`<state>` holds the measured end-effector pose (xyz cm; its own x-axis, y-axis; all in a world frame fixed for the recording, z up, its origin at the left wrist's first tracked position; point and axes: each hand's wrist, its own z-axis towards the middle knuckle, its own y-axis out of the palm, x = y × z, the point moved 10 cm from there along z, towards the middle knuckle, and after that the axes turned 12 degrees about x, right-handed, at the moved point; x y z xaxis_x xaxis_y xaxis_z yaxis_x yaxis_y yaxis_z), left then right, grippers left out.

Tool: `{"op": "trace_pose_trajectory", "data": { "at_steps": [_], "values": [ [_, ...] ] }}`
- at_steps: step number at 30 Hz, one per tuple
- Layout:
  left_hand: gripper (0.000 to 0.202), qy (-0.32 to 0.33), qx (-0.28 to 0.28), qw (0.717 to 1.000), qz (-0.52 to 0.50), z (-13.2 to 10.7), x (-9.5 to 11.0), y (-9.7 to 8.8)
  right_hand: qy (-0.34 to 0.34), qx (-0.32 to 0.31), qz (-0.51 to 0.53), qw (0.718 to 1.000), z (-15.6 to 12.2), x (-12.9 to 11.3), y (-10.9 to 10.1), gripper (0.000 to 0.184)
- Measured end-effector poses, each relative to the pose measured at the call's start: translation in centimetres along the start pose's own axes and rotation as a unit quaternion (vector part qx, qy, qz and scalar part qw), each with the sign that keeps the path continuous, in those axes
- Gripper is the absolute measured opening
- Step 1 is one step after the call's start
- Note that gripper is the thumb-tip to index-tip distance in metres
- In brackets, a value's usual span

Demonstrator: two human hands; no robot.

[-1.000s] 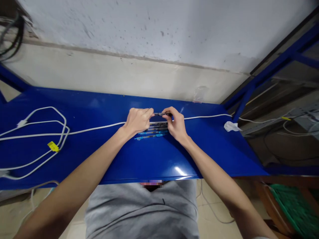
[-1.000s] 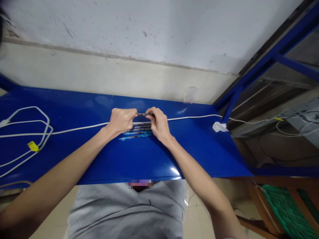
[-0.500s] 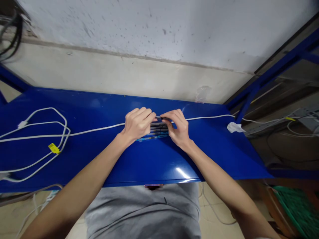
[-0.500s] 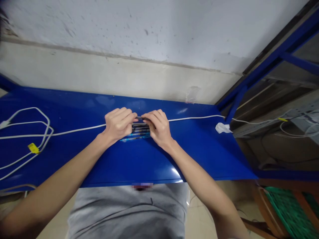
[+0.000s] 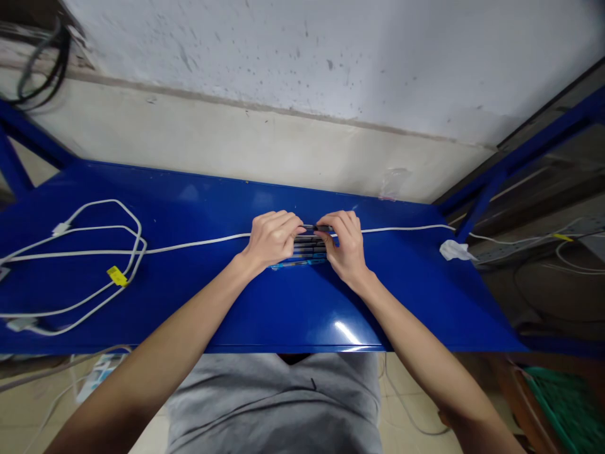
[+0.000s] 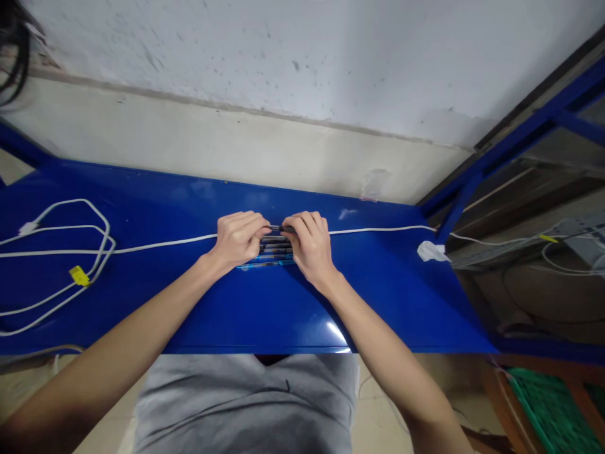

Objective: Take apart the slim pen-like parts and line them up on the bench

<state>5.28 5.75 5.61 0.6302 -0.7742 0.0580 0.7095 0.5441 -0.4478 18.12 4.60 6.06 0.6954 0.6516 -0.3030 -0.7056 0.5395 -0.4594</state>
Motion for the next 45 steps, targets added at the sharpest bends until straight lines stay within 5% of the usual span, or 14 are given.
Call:
{"op": "trace_pose_trajectory", "data": {
  "at_steps": [11, 17, 36, 45],
  "values": [
    [0.026, -0.039, -0.019, 0.999, -0.008, -0.4, -0.8, 0.6, -0.015, -0.011, 0.006, 1.0, 0.0, -0.4, 0.1, 0.014],
    [0.022, 0.0, -0.021, 0.999, 0.037, -0.3, -0.2, 0.5, -0.028, -0.058, -0.005, 0.998, -0.3, 0.0, 1.1, 0.016],
    [0.019, 0.031, -0.003, 1.0, 0.002, 0.2, 0.6, 0.2, 0.019, -0.046, 0.044, 0.998, -0.5, 0.6, 0.7, 0.032],
    [0.028, 0.006, -0.024, 0.998, -0.059, 0.1, 0.5, 0.5, 0.019, -0.045, 0.022, 0.999, -0.1, 1.1, 0.5, 0.016]
  ]
}}
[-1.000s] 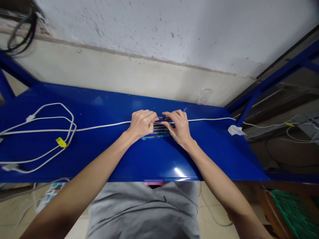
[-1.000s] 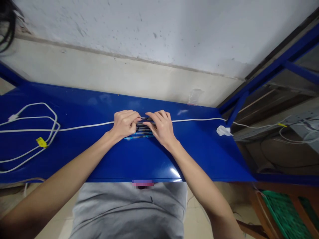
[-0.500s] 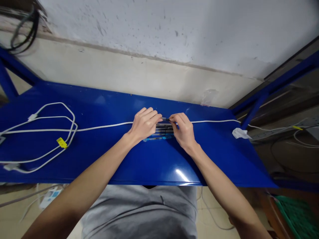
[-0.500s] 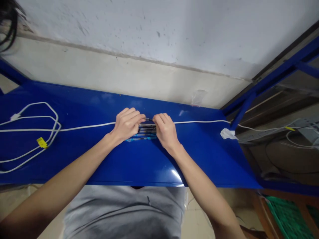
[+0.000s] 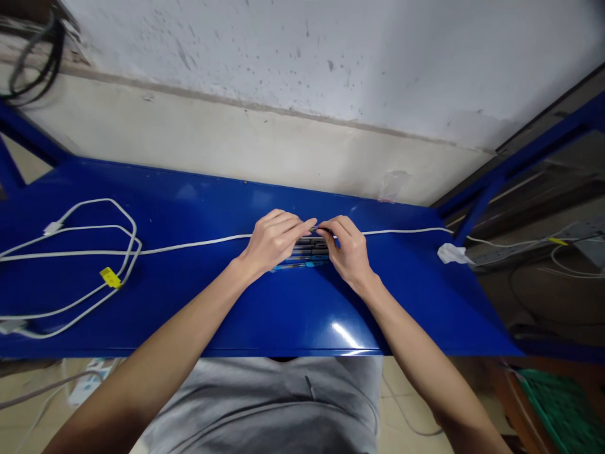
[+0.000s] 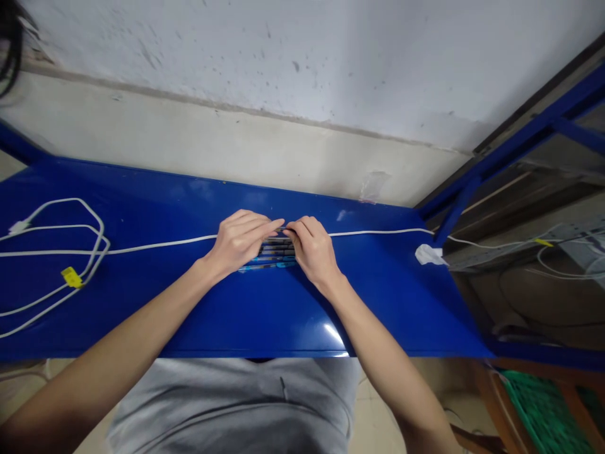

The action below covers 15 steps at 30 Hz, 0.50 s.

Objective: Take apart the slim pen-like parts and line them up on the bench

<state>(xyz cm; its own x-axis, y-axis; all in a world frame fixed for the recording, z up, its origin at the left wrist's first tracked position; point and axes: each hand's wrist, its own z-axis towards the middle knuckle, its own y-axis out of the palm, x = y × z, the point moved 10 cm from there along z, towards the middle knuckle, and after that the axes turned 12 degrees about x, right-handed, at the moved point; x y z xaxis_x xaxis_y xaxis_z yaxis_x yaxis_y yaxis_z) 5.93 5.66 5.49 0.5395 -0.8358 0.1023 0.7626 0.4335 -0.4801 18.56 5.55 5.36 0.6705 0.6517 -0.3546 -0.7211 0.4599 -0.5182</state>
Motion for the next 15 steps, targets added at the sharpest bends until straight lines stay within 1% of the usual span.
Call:
{"op": "trace_pose_trajectory", "data": {
  "at_steps": [3, 6, 11, 15],
  "values": [
    [0.027, -0.012, -0.021, 1.0, 0.018, -0.1, -0.4, 0.4, 0.007, -0.007, -0.011, 1.0, 0.0, 0.5, 0.1, 0.02],
    [0.028, -0.033, -0.036, 0.998, 0.043, -0.4, -1.0, 0.7, 0.005, -0.019, -0.012, 1.0, 0.1, 0.4, 0.2, 0.021],
    [0.026, -0.053, -0.042, 0.995, 0.069, -0.8, -1.6, 0.6, 0.002, -0.029, -0.001, 1.0, 0.0, 0.0, 0.3, 0.02],
    [0.023, -0.055, -0.037, 0.995, 0.07, -0.6, -1.3, 0.3, -0.005, -0.026, 0.003, 1.0, -0.1, -0.1, 0.3, 0.019]
  ]
}}
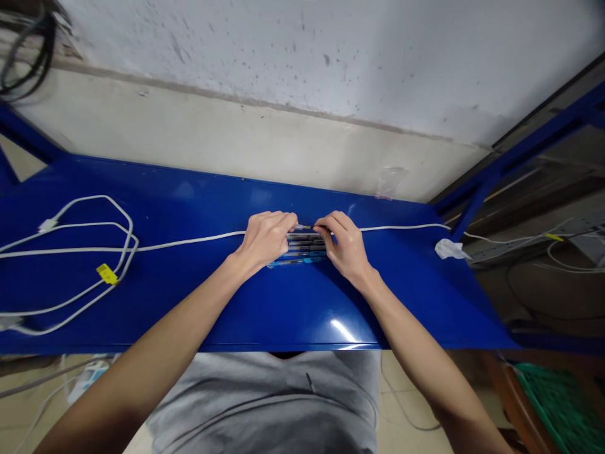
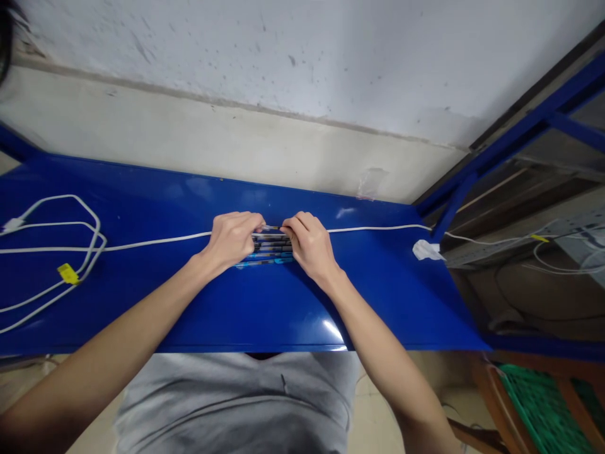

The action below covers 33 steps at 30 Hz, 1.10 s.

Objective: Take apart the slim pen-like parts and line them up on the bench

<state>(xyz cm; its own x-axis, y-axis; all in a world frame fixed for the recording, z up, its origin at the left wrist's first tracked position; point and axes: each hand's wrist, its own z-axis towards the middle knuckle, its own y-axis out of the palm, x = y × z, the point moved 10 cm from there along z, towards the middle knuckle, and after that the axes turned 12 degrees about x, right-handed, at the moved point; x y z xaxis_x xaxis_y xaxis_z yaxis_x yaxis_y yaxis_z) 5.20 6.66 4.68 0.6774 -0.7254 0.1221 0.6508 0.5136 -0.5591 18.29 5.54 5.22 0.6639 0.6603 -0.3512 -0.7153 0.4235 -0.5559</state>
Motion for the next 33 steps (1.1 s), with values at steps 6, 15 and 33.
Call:
{"op": "trace_pose_trajectory", "data": {
  "at_steps": [6, 15, 33],
  "values": [
    [0.035, -0.001, -0.011, 0.999, -0.031, 0.3, 0.7, -0.5, -0.016, -0.009, -0.012, 1.0, -0.2, -0.2, 0.4, 0.019],
    [0.045, -0.023, 0.01, 0.999, -0.023, -0.1, -0.1, -0.5, -0.017, -0.026, -0.011, 0.999, -0.4, -0.5, 0.9, 0.021],
    [0.059, -0.081, 0.066, 0.993, -0.059, -0.2, -0.7, -1.0, -0.018, -0.032, -0.018, 0.999, -0.2, -0.6, 0.8, 0.022]
  ]
}}
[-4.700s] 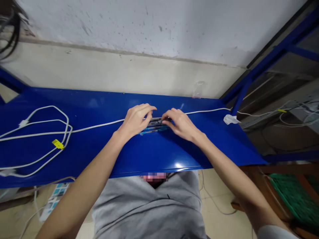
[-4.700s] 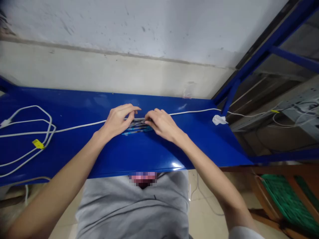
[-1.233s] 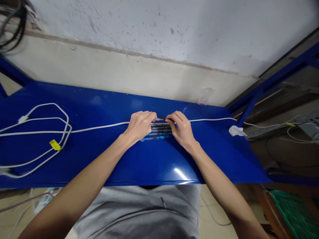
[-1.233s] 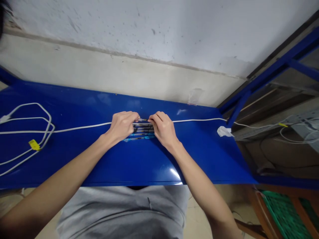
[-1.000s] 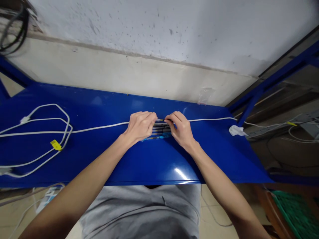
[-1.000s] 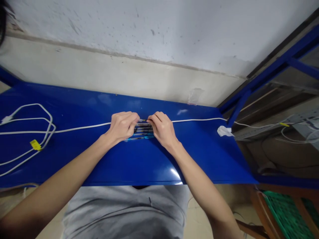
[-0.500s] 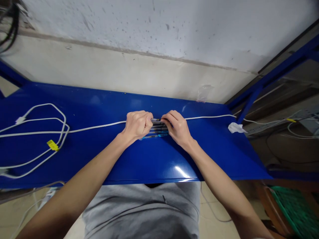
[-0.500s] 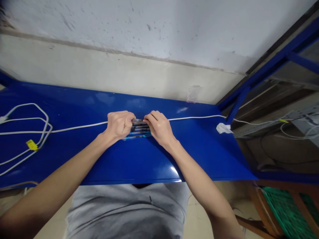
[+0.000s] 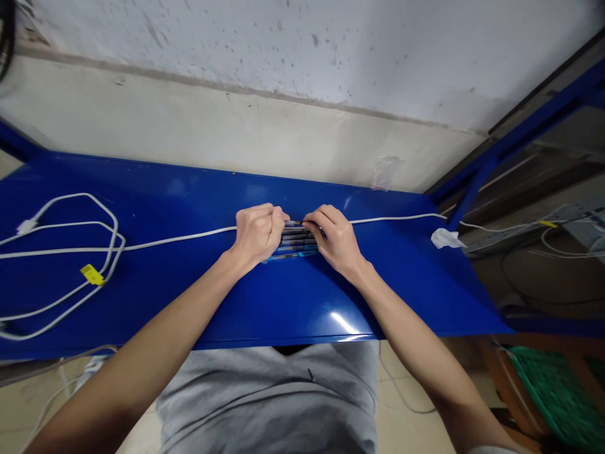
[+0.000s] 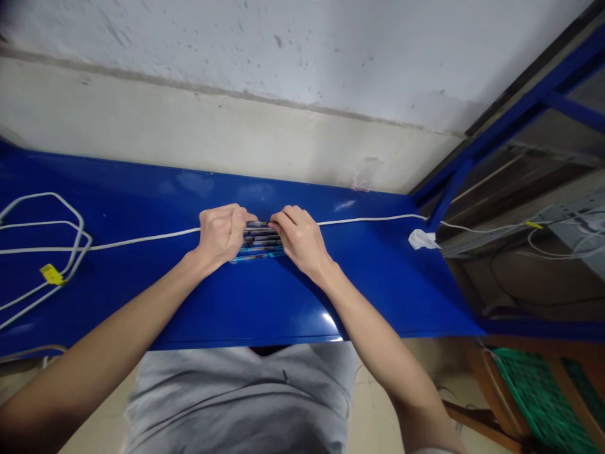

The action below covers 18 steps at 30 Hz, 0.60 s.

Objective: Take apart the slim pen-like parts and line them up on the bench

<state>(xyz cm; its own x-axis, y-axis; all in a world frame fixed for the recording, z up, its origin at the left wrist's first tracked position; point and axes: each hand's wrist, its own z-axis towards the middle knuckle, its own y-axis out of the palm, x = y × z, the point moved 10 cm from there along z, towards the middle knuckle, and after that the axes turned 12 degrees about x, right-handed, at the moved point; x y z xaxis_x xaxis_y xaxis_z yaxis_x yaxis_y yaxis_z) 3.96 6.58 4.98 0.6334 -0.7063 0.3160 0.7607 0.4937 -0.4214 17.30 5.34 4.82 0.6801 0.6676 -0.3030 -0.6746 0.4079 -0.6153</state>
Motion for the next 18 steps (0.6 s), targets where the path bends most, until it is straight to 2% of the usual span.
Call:
{"op": "trace_pose_trajectory", "data": {
  "at_steps": [3, 9, 18],
  "values": [
    [0.06, -0.007, -0.004, 1.0, -0.007, -0.3, -0.3, 0.0, 0.0, -0.01, 0.001, 1.0, -0.1, -0.1, 0.3, 0.023],
    [0.058, -0.027, 0.028, 0.999, -0.019, -0.4, -1.3, -0.7, -0.013, -0.015, 0.01, 1.0, -0.3, -0.7, 0.8, 0.024],
    [0.063, -0.015, 0.038, 0.999, 0.007, -0.4, -1.2, -0.7, -0.004, -0.006, 0.029, 1.0, -0.3, -0.7, 0.6, 0.022]
  ]
}}
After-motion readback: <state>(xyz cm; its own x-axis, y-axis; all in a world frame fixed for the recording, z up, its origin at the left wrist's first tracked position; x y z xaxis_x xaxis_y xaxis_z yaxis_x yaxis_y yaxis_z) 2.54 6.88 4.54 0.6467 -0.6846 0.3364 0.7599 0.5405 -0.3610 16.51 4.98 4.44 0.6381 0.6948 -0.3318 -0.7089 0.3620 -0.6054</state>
